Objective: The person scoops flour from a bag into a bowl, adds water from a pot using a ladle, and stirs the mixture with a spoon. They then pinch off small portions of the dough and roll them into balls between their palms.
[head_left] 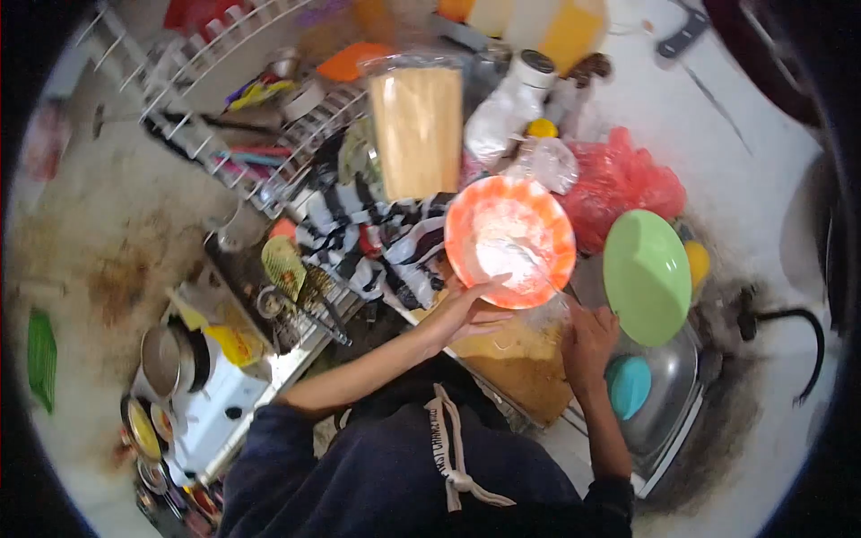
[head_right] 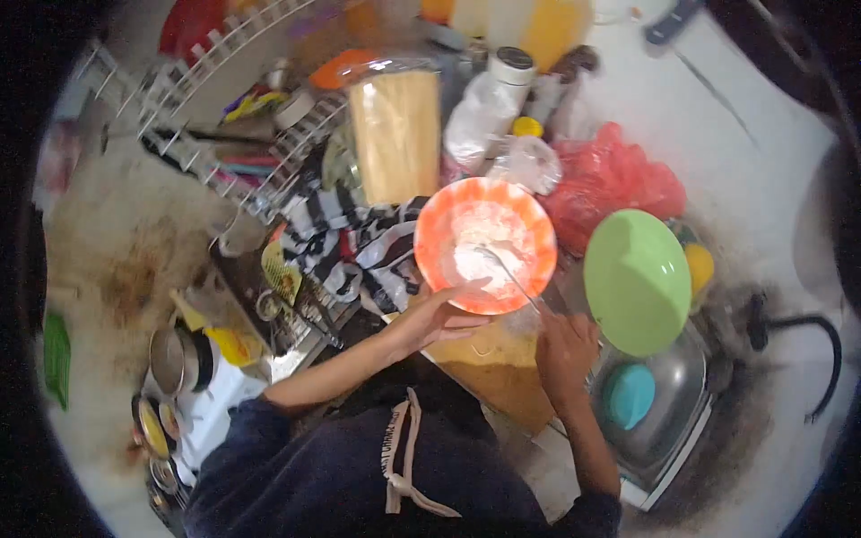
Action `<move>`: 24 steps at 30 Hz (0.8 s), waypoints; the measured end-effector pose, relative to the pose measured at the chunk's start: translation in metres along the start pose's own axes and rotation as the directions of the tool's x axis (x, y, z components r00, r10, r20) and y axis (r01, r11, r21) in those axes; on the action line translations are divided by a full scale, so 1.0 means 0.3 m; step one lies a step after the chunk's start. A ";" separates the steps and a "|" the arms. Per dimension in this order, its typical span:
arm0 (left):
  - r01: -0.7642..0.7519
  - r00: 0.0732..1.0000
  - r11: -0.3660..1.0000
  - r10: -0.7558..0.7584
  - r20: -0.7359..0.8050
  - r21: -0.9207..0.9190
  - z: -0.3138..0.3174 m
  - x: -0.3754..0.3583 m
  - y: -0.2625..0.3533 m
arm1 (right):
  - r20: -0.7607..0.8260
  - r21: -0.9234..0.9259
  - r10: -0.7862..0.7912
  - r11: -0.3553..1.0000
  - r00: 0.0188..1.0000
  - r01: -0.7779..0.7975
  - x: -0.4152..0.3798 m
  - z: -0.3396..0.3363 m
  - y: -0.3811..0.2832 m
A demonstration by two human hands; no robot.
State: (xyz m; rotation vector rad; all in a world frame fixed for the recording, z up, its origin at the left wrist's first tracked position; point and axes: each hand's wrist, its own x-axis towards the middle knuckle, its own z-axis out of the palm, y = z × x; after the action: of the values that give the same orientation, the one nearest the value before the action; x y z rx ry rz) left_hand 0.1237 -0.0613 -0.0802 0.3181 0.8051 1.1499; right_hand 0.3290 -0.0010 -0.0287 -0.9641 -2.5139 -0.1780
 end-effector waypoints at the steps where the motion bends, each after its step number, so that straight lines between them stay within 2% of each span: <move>1: -0.025 1.000 1.000 0.025 -0.007 -0.009 -0.002 0.009 0.002 | 0.011 0.036 -0.047 0.998 0.999 0.046 -0.001 0.001 0.003; 3: -0.031 0.999 0.996 0.027 -0.044 -0.081 -0.008 0.028 -0.009 | 0.011 0.020 0.070 0.997 0.997 -0.070 -0.009 -0.004 0.000; 4: -0.051 0.994 0.993 0.041 -0.098 -0.102 -0.001 0.016 -0.007 | 0.032 0.063 0.033 0.997 0.999 -0.035 -0.013 -0.011 -0.007; 6: -0.091 0.993 0.996 0.091 -0.075 -0.002 0.023 0.001 0.021 | 0.033 0.108 0.155 0.982 0.987 -0.157 0.000 -0.021 -0.007; 7: -0.105 0.989 0.994 0.103 -0.104 -0.012 0.039 -0.011 0.028 | 0.043 0.130 0.130 0.982 0.991 -0.135 0.002 -0.028 -0.008; 9: -0.171 0.975 0.985 0.172 -0.142 0.022 0.058 -0.043 0.032 | 0.079 0.155 0.273 0.947 0.959 -0.283 0.000 -0.030 -0.018; 13: -0.135 0.973 0.989 0.144 -0.179 0.063 0.043 -0.121 -0.009 | 0.055 0.093 0.247 0.964 0.968 -0.251 -0.018 -0.044 -0.016; 16: -0.169 0.972 0.986 0.168 -0.163 0.008 0.020 -0.190 -0.071 | -0.004 0.091 0.162 0.983 0.987 -0.161 0.000 -0.083 -0.033; 19: -0.226 0.962 0.969 0.238 -0.133 0.099 0.005 -0.307 -0.106 | 0.010 0.137 0.136 0.981 0.991 -0.136 0.011 -0.122 -0.077; 20: -0.259 0.955 0.953 0.277 -0.103 0.158 -0.002 -0.356 -0.114 | -0.008 0.272 0.152 0.951 0.988 -0.144 0.013 -0.134 -0.095; 21: -0.254 0.957 0.957 0.269 -0.105 0.138 -0.001 -0.424 -0.112 | -0.019 0.403 0.168 0.903 0.986 -0.146 0.017 -0.150 -0.123; 24: -0.300 0.935 0.941 0.323 -0.149 0.155 -0.052 -0.570 -0.211 | 0.049 0.400 0.061 0.914 0.997 -0.075 0.075 -0.227 -0.262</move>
State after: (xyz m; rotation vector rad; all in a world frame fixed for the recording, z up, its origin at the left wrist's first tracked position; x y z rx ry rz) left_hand 0.1263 -0.2433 -0.0608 0.4721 1.0101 1.4408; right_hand 0.2864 -0.0647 0.0451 -0.8844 -2.4055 0.3690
